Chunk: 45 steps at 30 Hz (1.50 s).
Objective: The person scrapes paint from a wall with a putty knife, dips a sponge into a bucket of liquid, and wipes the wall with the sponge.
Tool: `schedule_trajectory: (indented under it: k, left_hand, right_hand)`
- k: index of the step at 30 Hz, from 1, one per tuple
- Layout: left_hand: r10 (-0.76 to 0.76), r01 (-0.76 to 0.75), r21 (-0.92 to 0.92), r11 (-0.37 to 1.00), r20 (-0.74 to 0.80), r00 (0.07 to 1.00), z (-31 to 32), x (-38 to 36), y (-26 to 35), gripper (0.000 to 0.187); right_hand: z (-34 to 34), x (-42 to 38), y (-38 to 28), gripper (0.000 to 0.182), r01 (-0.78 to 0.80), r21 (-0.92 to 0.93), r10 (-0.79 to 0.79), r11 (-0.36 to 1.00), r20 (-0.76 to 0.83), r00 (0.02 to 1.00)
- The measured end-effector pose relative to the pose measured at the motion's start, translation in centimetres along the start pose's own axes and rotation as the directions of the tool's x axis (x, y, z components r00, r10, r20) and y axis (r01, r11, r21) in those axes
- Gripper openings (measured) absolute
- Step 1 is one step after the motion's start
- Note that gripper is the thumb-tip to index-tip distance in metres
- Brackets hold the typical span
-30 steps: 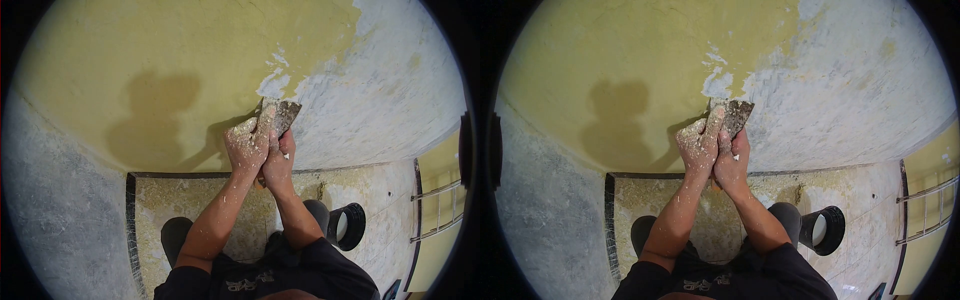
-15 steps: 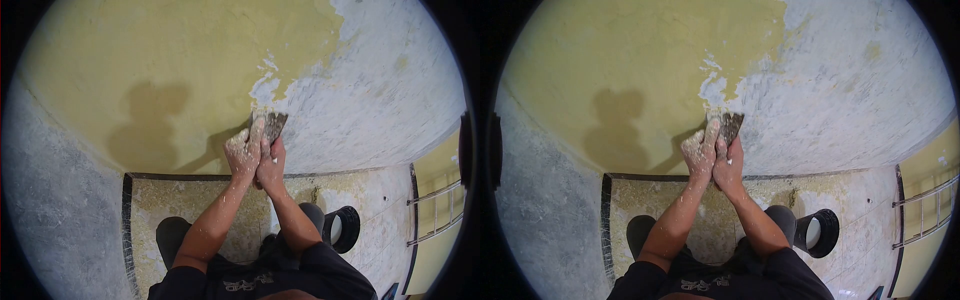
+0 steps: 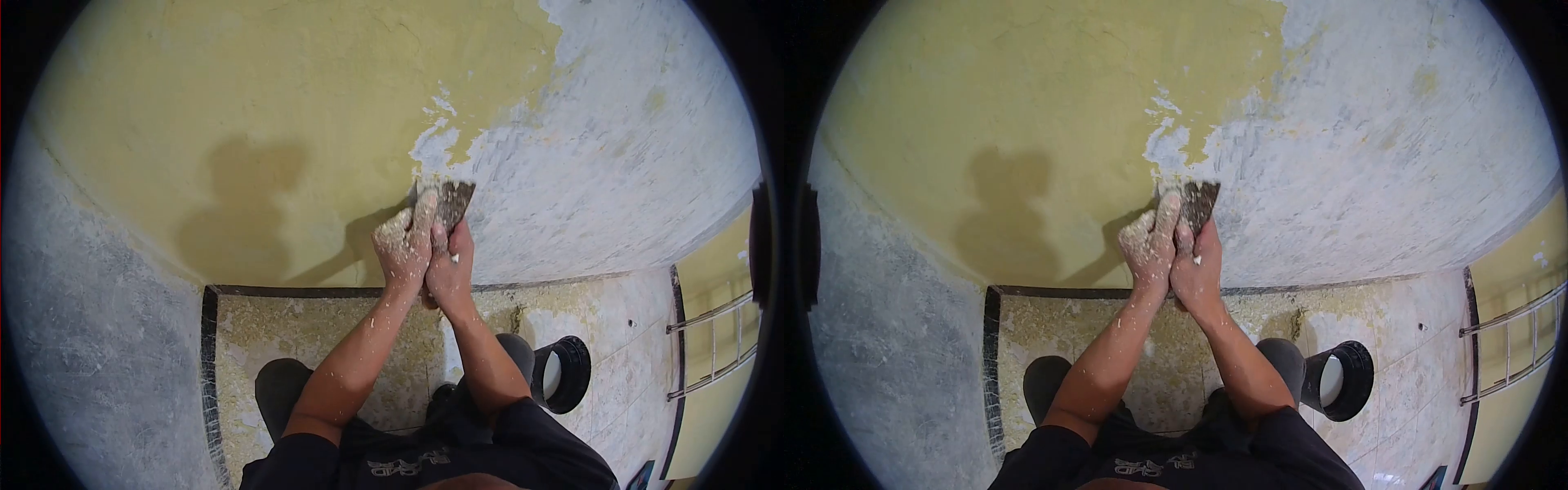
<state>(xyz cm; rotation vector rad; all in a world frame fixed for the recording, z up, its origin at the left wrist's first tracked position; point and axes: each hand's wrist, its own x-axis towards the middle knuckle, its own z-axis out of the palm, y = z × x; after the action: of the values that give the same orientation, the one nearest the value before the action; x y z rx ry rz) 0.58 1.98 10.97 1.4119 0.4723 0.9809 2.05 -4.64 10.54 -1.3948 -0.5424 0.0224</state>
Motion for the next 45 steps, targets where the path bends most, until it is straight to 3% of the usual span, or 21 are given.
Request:
schedule_trajectory:
  k: [2,6,7,10,14,18,19,23,24,25,29,31,32,34,36,37,39,40,42,44,45]
  left_hand:
    - [0.01,-0.011,0.081,0.997,0.008,1.0,-0.3,0.6,1.1,0.043]
    - [0.068,-0.067,0.062,0.996,0.001,0.998,-0.3,0.5,0.3,0.043]
    - [0.054,-0.053,0.083,0.995,-0.015,0.998,-0.2,0.3,0.2,0.043]
    - [0.019,-0.018,0.032,0.999,-0.041,0.999,0.0,1.3,2.7,0.044]
    - [0.121,-0.121,0.015,0.993,-0.029,0.992,-0.4,2.8,5.6,0.049]
    - [0.164,-0.15,0.255,0.955,-0.035,0.986,-0.5,2.2,4.6,0.051]
    - [0.24,-0.22,0.274,0.936,-0.043,0.97,-0.2,2.9,5.3,0.051]
    - [0.339,-0.327,0.141,0.934,-0.068,0.938,1.7,5.7,11.2,0.053]
    - [0.346,-0.339,0.086,0.937,-0.083,0.935,1.8,6.0,12.0,0.054]
    - [0.334,-0.312,0.203,0.928,-0.082,0.939,1.4,5.3,12.1,0.055]
    - [0.254,-0.241,0.26,0.935,-0.017,0.967,0.3,2.3,6.2,0.056]
    - [0.156,-0.136,0.299,0.945,-0.044,0.987,0.3,1.9,6.1,0.058]
    - [0.162,-0.141,0.306,0.942,-0.042,0.986,0.4,2.6,6.2,0.058]
    - [0.305,-0.27,0.314,0.91,-0.069,0.95,0.9,4.4,10.6,0.052]
    - [0.103,-0.094,0.12,0.988,-0.076,0.992,1.4,5.7,14.2,0.049]
    - [0.096,-0.086,0.134,0.987,-0.073,0.993,1.5,5.9,13.9,0.049]
    - [0.094,-0.076,-0.176,0.981,0.092,0.991,1.5,6.2,12.1,0.041]
    - [0.084,-0.067,-0.158,0.985,0.104,0.991,1.1,5.2,10.5,0.041]
    - [-0.054,0.324,-0.417,0.849,0.542,0.838,-0.6,1.6,5.4,0.041]
    - [-0.157,0.665,-0.136,0.735,0.919,0.362,-3.0,-0.6,-1.2,0.044]
    - [-0.411,0.618,0.204,0.759,0.887,0.212,-2.5,-1.7,-3.3,0.043]
  right_hand:
    - [0.4,1.0,-1.2,0.033,0.127,-0.199,-0.129,0.972,0.0,0.992]
    - [0.1,0.5,-0.2,0.032,0.139,-0.224,-0.145,0.965,-0.012,0.989]
    - [0.0,0.4,-0.6,0.032,0.021,-0.131,-0.019,0.991,0.013,1.0]
    - [0.5,1.8,-2.4,0.032,0.154,-0.261,-0.154,0.953,0.022,0.988]
    - [1.3,2.7,-5.1,0.033,0.129,-0.165,-0.121,0.978,0.06,0.991]
    - [1.3,1.5,-3.6,0.029,0.083,0.066,-0.084,0.994,0.007,0.996]
    - [1.2,2.3,-4.5,0.031,0.211,-0.063,-0.21,0.976,0.018,0.978]
    - [1.3,5.9,-10.4,0.031,0.214,-0.098,-0.205,0.972,0.09,0.975]
    - [1.2,5.7,-11.2,0.029,0.106,-0.068,-0.099,0.992,0.099,0.99]
    - [1.2,5.7,-11.9,0.028,0.001,-0.038,0.004,0.999,0.112,0.994]
    - [-0.3,2.4,-6.5,0.023,0.105,-0.101,-0.098,0.989,0.072,0.993]
    - [-0.6,1.7,-8.2,0.022,-0.273,-0.008,0.271,0.962,0.153,0.95]
    - [-0.3,2.3,-8.6,0.022,-0.272,0.001,0.269,0.962,0.155,0.951]
    - [0.8,4.8,-10.0,0.02,0.174,-0.066,-0.168,0.983,0.094,0.981]
    - [1.3,6.1,-13.9,0.024,-0.009,0.067,-0.002,0.998,0.163,0.987]
    - [1.0,6.4,-13.8,0.024,-0.024,0.074,0.012,0.997,0.16,0.987]
    - [-0.2,6.6,-13.3,0.026,-0.015,0.035,0.006,0.999,0.241,0.971]
    - [-1.9,5.8,-12.9,0.026,-0.031,0.047,0.019,0.998,0.23,0.973]
    - [-7.5,3.7,-11.2,0.027,0.006,-0.193,0.093,0.981,0.499,0.862]
    - [-14.4,2.3,-7.2,0.023,0.12,-0.542,0.231,0.832,0.536,0.812]
    - [-17.9,0.8,-4.0,0.022,0.277,-0.802,0.165,0.529,0.417,0.894]
